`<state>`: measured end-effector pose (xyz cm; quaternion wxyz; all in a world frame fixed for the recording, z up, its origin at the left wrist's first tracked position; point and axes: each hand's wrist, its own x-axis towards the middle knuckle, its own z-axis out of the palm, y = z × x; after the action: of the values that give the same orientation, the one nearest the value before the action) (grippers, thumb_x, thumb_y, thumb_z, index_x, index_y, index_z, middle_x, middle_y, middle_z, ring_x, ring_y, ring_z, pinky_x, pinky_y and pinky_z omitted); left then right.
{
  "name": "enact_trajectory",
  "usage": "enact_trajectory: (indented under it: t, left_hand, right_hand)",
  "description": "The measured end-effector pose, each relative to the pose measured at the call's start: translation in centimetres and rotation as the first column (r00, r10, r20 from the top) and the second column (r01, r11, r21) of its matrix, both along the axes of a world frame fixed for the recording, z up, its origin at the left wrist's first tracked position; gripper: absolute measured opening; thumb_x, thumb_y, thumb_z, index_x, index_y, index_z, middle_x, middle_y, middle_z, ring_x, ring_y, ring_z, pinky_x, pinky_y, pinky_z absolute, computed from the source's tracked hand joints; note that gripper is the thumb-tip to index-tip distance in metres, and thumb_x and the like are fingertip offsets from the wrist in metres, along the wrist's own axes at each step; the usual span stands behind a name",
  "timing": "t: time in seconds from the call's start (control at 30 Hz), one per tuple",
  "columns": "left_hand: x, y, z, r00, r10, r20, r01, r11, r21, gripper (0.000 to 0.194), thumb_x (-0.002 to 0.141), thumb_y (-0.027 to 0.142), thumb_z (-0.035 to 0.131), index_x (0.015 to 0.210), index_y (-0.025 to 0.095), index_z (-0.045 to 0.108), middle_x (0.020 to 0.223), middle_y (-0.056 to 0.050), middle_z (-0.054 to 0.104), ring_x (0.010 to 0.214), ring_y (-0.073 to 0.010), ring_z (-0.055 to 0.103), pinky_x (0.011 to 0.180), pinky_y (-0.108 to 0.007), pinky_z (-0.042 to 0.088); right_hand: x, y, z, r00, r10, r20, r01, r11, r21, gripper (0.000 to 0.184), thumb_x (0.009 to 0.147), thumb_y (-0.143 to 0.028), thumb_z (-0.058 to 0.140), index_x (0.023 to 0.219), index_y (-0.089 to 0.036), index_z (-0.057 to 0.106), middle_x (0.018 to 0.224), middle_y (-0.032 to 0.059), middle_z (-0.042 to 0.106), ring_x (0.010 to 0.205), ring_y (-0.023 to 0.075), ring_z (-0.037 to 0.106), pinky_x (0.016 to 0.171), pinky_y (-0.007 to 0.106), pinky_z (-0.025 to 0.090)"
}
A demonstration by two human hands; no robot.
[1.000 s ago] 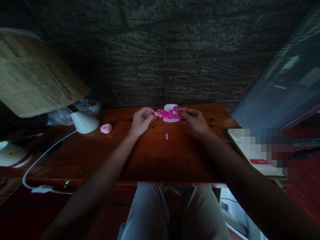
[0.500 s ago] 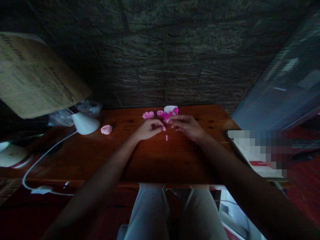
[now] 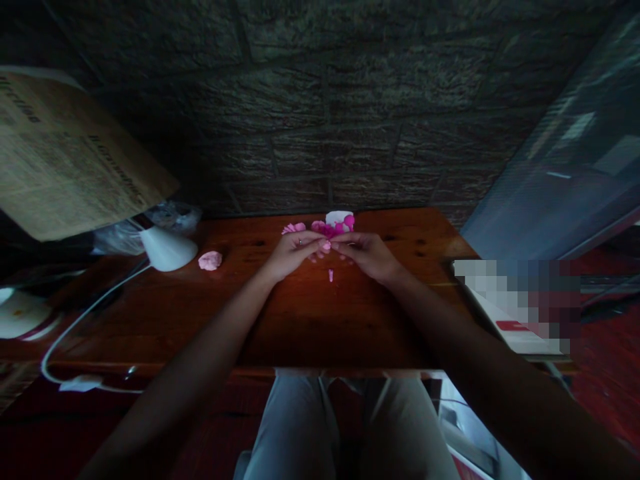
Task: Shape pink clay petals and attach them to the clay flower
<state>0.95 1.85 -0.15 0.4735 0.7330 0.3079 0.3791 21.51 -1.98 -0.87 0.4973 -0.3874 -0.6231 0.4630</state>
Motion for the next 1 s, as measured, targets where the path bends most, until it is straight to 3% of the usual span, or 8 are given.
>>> enact_trajectory:
  t: [0.3,0.53,0.73,0.83,0.93,1.0]
  left_hand:
    - [0.5,-0.3,-0.2,0.999,-0.007,0.037,0.012,0.99,-0.141,0.016,0.087,0.028,0.07,0.091,0.014,0.075,0.089,-0.007,0.075,0.077,-0.012,0.068,0.066,-0.022,0.054]
    - [0.7,0.1,-0.1,0.998,0.029,0.05,-0.019,0.982,-0.187,0.008,0.084,0.018,0.066,0.084,0.013,0.072,0.08,-0.004,0.073,0.071,-0.0106,0.066,0.063,-0.021,0.053]
    - [0.3,0.8,-0.8,0.994,0.108,-0.008,-0.108,0.992,-0.069,0.009,0.086,0.016,0.063,0.081,0.013,0.069,0.078,-0.004,0.071,0.065,-0.0096,0.063,0.059,-0.02,0.051]
    - [-0.1,1.4,-1.2,0.99,0.129,-0.051,-0.123,0.987,0.107,0.008,0.086,0.019,0.063,0.082,0.014,0.068,0.078,-0.003,0.07,0.066,-0.0103,0.062,0.062,-0.022,0.051]
    - [-0.5,1.7,-1.3,0.983,0.141,-0.121,-0.097,0.944,0.314,0.005,0.084,0.018,0.066,0.081,0.014,0.069,0.081,-0.004,0.072,0.073,-0.0126,0.065,0.073,-0.026,0.053]
    - [-0.6,1.6,-1.3,0.973,0.142,-0.18,-0.064,0.922,0.381,0.005,0.084,0.018,0.066,0.084,0.015,0.07,0.083,-0.004,0.074,0.076,-0.0141,0.066,0.078,-0.028,0.053]
  right_hand:
    - [-0.4,-0.1,0.0,1.0,-0.003,0.013,0.002,0.995,0.096,0.029,0.076,-0.047,0.079,0.088,-0.021,0.08,0.085,0.0033,0.077,0.065,0.0129,0.061,0.066,0.03,0.05]
    - [-0.5,-0.4,0.2,0.997,0.031,-0.07,-0.033,0.999,-0.02,0.028,0.074,-0.046,0.081,0.09,-0.023,0.081,0.084,0.0016,0.076,0.065,0.0108,0.056,0.062,0.027,0.046]
    - [-0.2,-0.8,1.1,0.954,0.016,-0.299,-0.086,0.971,-0.223,0.031,0.062,-0.041,0.091,0.087,-0.026,0.082,0.087,0.0012,0.075,0.064,0.0076,0.053,0.057,0.021,0.041]
    - [-0.1,-1.0,1.4,0.946,0.026,-0.323,-0.114,0.96,-0.257,0.033,0.058,-0.039,0.093,0.086,-0.026,0.083,0.091,0.0024,0.077,0.066,0.0078,0.055,0.057,0.02,0.042]
    - [-0.1,-1.0,1.3,0.952,0.032,-0.305,-0.123,0.952,-0.282,0.033,0.058,-0.037,0.093,0.087,-0.025,0.083,0.09,0.0034,0.077,0.067,0.0086,0.057,0.058,0.021,0.044]
    - [-0.1,-1.0,1.3,0.956,0.029,-0.29,-0.113,0.954,-0.278,0.031,0.058,-0.035,0.092,0.086,-0.025,0.083,0.088,0.0028,0.077,0.067,0.0089,0.057,0.058,0.022,0.044]
